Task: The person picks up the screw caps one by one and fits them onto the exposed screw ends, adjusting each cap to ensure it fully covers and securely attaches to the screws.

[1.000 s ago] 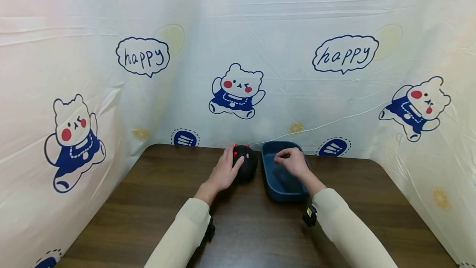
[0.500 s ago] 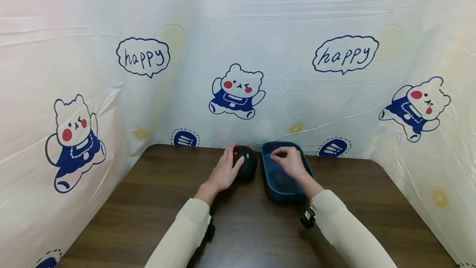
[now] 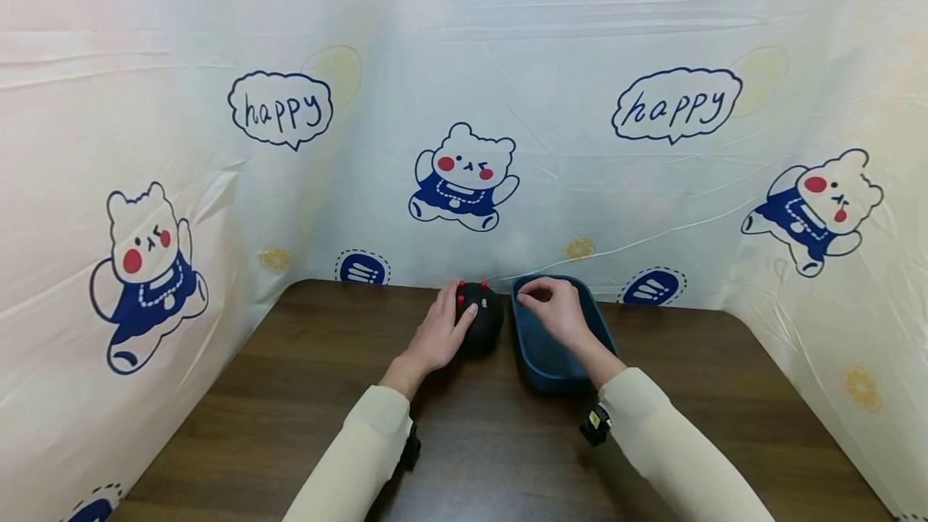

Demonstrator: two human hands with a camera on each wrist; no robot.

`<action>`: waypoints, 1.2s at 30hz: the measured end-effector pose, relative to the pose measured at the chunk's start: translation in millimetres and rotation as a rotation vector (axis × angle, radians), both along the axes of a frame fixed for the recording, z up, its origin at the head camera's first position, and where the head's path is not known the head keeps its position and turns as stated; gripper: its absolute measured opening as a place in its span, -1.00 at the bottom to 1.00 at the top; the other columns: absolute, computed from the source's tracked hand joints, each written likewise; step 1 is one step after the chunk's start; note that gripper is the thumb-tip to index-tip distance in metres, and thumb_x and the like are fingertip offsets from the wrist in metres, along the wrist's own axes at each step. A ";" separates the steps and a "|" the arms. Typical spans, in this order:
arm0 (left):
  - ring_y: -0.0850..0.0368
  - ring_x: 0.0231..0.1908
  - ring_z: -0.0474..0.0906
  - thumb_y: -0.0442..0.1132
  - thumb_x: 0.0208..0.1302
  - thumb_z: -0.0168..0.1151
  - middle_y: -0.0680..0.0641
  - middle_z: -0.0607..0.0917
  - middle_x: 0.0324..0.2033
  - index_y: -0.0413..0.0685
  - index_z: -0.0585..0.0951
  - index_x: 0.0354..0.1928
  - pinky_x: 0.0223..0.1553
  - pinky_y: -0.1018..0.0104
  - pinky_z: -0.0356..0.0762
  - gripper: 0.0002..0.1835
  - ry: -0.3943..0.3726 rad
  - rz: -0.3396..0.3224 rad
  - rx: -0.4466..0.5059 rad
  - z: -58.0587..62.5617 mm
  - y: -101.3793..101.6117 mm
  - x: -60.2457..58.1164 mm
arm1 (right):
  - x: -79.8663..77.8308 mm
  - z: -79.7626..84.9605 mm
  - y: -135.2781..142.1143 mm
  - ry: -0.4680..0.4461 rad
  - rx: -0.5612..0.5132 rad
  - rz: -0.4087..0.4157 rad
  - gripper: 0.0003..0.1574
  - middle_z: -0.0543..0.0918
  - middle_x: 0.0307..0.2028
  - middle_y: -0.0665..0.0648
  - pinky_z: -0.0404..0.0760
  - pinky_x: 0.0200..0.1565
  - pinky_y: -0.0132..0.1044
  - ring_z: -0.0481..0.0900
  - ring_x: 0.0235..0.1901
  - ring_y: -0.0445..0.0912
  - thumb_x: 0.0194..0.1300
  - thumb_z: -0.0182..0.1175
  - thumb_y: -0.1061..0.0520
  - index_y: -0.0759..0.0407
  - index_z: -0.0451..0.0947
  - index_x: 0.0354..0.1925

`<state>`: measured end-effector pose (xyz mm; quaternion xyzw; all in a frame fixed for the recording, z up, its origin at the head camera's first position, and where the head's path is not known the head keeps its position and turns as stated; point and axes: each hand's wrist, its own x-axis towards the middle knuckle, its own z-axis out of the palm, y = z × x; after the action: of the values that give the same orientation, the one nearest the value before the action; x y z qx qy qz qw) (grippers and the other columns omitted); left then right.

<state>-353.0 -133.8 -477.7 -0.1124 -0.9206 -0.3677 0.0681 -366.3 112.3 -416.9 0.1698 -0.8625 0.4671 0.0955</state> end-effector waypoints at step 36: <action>-0.08 0.44 0.20 0.40 0.52 -0.25 -0.09 0.12 0.56 -0.01 -0.02 0.62 0.40 -0.21 0.26 -0.12 0.035 0.004 0.001 1.8 1.3 1.8 | 4.1 5.2 -51.8 0.143 -0.033 0.073 -0.92 0.75 -0.23 0.10 0.74 -0.11 -0.15 0.73 -0.25 -0.08 0.31 0.40 0.27 0.22 0.77 -0.21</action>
<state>-351.2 -132.4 -475.9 -0.1170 -0.9193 -0.3662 0.0847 -362.2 60.5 -411.7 0.2325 -0.8388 0.4712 0.1426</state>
